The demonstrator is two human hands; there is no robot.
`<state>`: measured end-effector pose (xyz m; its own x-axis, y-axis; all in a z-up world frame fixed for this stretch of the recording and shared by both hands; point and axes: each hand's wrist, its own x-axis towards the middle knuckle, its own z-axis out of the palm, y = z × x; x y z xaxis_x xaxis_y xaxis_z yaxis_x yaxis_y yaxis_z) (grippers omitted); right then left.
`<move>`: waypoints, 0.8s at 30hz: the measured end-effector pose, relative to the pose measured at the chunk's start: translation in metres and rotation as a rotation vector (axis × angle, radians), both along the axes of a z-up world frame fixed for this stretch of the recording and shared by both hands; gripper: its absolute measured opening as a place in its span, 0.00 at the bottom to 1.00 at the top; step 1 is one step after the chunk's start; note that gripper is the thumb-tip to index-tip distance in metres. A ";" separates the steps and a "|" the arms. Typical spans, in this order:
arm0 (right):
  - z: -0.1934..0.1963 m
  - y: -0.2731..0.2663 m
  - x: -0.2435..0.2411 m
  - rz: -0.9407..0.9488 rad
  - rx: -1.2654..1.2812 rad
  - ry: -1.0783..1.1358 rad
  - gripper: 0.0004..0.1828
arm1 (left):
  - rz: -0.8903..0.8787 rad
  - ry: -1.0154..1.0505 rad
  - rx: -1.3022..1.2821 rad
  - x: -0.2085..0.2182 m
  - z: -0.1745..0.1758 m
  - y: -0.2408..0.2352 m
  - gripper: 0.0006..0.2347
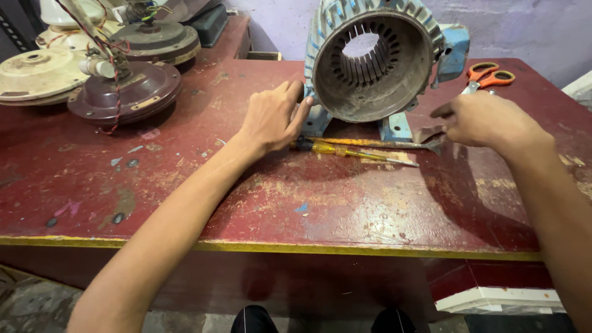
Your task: The person cleans the interior of a light-blue electric motor housing using a brush and a small green abrasive pad. They repeatedly brush and scrub the inner slots and surfaces while holding the motor steady on a red workbench.
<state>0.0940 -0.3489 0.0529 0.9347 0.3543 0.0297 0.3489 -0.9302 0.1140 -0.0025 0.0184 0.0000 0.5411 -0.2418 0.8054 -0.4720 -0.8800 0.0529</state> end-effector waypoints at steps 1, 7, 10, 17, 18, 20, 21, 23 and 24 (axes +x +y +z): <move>-0.001 0.001 0.003 0.021 0.042 0.091 0.37 | -0.001 -0.001 -0.001 0.000 0.000 0.000 0.13; -0.008 0.008 0.011 0.081 -0.005 0.109 0.31 | 0.007 0.020 0.008 0.000 0.000 0.000 0.13; -0.003 0.011 0.003 0.177 -0.008 0.031 0.22 | 0.003 0.009 0.004 0.000 0.000 -0.001 0.13; 0.023 0.015 -0.029 -0.041 0.086 -0.088 0.19 | 0.017 0.010 -0.006 0.001 0.000 -0.001 0.13; 0.025 0.014 -0.030 0.024 0.108 -0.222 0.19 | 0.022 0.015 -0.013 0.002 0.000 -0.001 0.13; 0.023 0.014 -0.032 0.066 0.076 -0.379 0.17 | 0.019 0.011 -0.034 0.002 -0.002 0.000 0.13; 0.022 0.013 -0.033 0.038 0.024 -0.403 0.17 | 0.007 0.001 -0.045 0.002 -0.003 -0.001 0.13; 0.022 0.008 -0.035 0.003 -0.008 -0.410 0.18 | 0.001 -0.002 -0.055 0.003 -0.004 -0.001 0.13; 0.023 0.003 -0.038 -0.004 0.012 -0.393 0.19 | 0.007 0.005 -0.054 0.003 -0.004 -0.001 0.13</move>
